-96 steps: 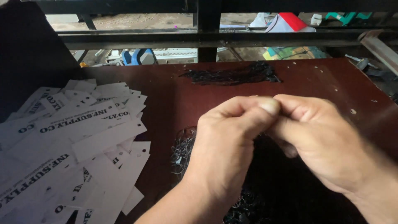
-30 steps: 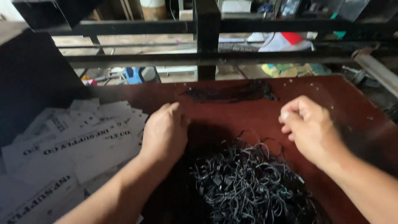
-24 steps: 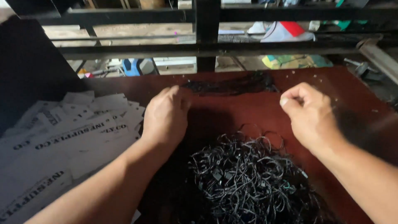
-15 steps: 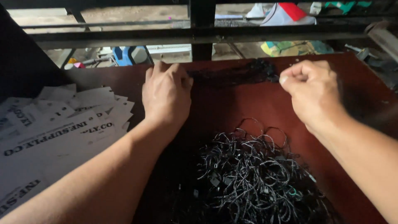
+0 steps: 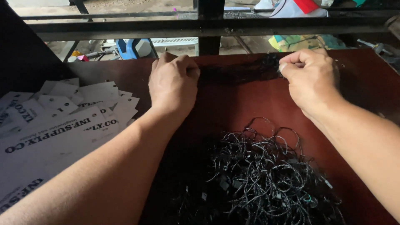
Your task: Untangling a large pile of black strings and organizing them into a separate pile on a workspace.
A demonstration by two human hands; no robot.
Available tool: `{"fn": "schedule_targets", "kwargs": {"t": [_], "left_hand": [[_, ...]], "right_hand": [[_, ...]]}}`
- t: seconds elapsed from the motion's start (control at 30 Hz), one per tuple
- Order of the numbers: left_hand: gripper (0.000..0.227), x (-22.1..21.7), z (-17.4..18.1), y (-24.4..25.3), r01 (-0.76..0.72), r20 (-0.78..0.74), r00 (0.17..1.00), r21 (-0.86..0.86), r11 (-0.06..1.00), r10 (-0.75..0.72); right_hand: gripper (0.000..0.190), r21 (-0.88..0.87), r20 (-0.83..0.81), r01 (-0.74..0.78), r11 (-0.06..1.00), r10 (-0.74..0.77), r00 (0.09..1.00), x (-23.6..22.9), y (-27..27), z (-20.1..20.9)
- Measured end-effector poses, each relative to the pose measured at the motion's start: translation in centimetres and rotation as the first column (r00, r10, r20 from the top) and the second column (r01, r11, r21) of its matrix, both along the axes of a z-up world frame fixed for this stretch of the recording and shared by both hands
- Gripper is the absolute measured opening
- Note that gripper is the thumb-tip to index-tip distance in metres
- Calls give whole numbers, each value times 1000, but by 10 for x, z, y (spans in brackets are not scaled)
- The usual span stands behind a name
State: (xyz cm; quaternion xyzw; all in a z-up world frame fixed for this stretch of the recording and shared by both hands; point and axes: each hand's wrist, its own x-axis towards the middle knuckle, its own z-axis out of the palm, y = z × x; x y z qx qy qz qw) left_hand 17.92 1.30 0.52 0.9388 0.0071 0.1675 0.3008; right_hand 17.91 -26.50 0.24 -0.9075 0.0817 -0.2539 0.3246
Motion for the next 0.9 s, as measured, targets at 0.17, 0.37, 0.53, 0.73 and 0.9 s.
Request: {"fn": "schedule_targets", "kwargs": {"t": [0.17,0.37,0.53,0.73,0.9], "left_hand": [[27,-20,-3,13,-45,101,993,-204,978,67],[23,-84,19,16,-99,52,990,-406,909,131],[35,-134,25,-5,-18,-120,991,-533,846,-54],[29,-156,7,-20,299,25,954,14,954,-299],[24,-145,15,-23,304,-165,946,143,942,-280]], "right_hand": [[27,-37,159,-97,995,101,982,-3,-25,-12],[26,213,83,-145,966,130,988,-75,-18,10],[25,127,-364,-95,987,136,922,-141,0,43],[26,-147,-175,-577,804,553,815,-148,-23,2],[8,-214,-115,-543,812,531,839,-149,-22,5]]}}
